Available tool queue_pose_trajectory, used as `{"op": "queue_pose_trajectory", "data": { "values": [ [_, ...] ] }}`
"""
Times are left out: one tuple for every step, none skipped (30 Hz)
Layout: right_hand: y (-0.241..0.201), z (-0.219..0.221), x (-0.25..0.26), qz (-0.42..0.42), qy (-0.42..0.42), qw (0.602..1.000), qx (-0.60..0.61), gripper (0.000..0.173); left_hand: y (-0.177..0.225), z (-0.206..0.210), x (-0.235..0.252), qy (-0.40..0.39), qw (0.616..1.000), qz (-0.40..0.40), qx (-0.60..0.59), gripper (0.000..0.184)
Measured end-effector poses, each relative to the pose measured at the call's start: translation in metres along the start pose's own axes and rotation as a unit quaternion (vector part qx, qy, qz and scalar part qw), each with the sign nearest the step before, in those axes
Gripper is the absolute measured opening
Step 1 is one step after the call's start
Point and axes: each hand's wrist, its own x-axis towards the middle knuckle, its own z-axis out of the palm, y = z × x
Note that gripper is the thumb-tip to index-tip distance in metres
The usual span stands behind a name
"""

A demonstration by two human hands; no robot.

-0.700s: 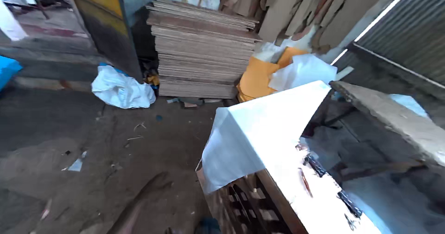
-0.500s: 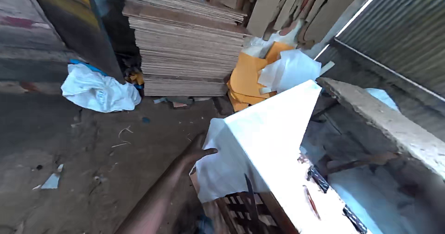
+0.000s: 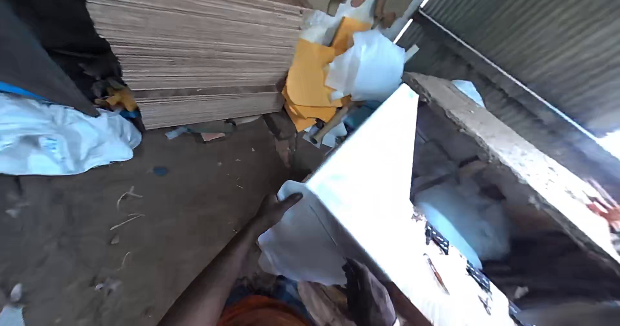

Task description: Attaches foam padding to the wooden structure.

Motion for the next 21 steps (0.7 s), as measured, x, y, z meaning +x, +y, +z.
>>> {"op": "queue_pose_trajectory", "data": {
  "values": [
    [-0.008,0.002,0.013,0.001,-0.013,0.999,-0.034,0.029,0.007,-0.005,0.000,-0.021,1.000,0.012,0.007,0.035],
    [-0.017,0.003,0.027,0.015,-0.037,0.997,-0.063,0.029,0.012,-0.010,0.001,-0.042,0.999,0.017,0.018,0.033],
    [-0.027,0.002,0.041,0.042,-0.073,0.993,-0.084,0.030,0.015,-0.014,0.002,-0.057,0.998,-0.001,0.029,0.035],
    [-0.037,0.001,0.055,0.072,-0.111,0.986,-0.099,0.032,0.016,-0.017,0.003,-0.073,0.996,-0.028,0.040,0.041],
    [-0.045,0.001,0.068,0.098,-0.146,0.978,-0.112,0.034,0.015,-0.019,0.004,-0.078,0.994,-0.052,0.053,0.046],
    [-0.052,0.001,0.081,0.123,-0.184,0.967,-0.127,0.036,0.015,-0.020,0.004,-0.081,0.992,-0.071,0.067,0.046],
    [-0.058,0.002,0.093,0.150,-0.224,0.953,-0.139,0.037,0.014,-0.021,0.004,-0.090,0.988,-0.091,0.083,0.045],
    [-0.065,0.004,0.102,0.172,-0.258,0.939,-0.151,0.038,0.012,-0.022,0.004,-0.094,0.987,-0.099,0.090,0.041],
    [-0.073,0.006,0.111,0.188,-0.287,0.924,-0.167,0.040,0.010,-0.023,0.003,-0.093,0.988,-0.091,0.083,0.036],
    [-0.081,0.007,0.119,0.196,-0.308,0.913,-0.183,0.042,0.013,-0.023,0.002,-0.100,0.989,-0.085,0.072,0.030],
    [-0.089,0.009,0.127,0.192,-0.319,0.907,-0.199,0.043,0.018,-0.024,0.001,-0.109,0.989,-0.078,0.063,0.024],
    [-0.095,0.013,0.134,0.179,-0.316,0.907,-0.214,0.043,0.020,-0.026,0.002,-0.116,0.988,-0.073,0.067,0.022],
    [-0.099,0.018,0.139,0.164,-0.306,0.909,-0.229,0.042,0.020,-0.027,0.004,-0.118,0.987,-0.072,0.080,0.022],
    [-0.102,0.020,0.143,0.165,-0.307,0.907,-0.236,0.042,0.022,-0.028,0.004,-0.121,0.986,-0.072,0.088,0.022],
    [-0.104,0.019,0.143,0.171,-0.310,0.904,-0.238,0.043,0.020,-0.028,0.005,-0.125,0.986,-0.072,0.089,0.022],
    [-0.103,0.015,0.137,0.182,-0.314,0.901,-0.239,0.044,0.018,-0.028,0.006,-0.127,0.986,-0.067,0.088,0.022],
    [-0.099,0.008,0.125,0.194,-0.315,0.897,-0.242,0.046,0.015,-0.028,0.008,-0.129,0.987,-0.060,0.079,0.022],
    [-0.090,0.000,0.109,0.197,-0.307,0.897,-0.247,0.045,0.012,-0.028,0.011,-0.133,0.987,-0.050,0.073,0.024],
    [-0.081,-0.007,0.092,0.195,-0.294,0.901,-0.251,0.044,0.009,-0.027,0.012,-0.136,0.987,-0.042,0.072,0.026],
    [-0.072,-0.012,0.080,0.195,-0.293,0.900,-0.257,0.043,0.007,-0.027,0.013,-0.141,0.987,-0.039,0.071,0.028],
    [-0.067,-0.012,0.075,0.196,-0.293,0.899,-0.260,0.043,0.006,-0.027,0.013,-0.142,0.987,-0.045,0.066,0.029]
  ]
}}
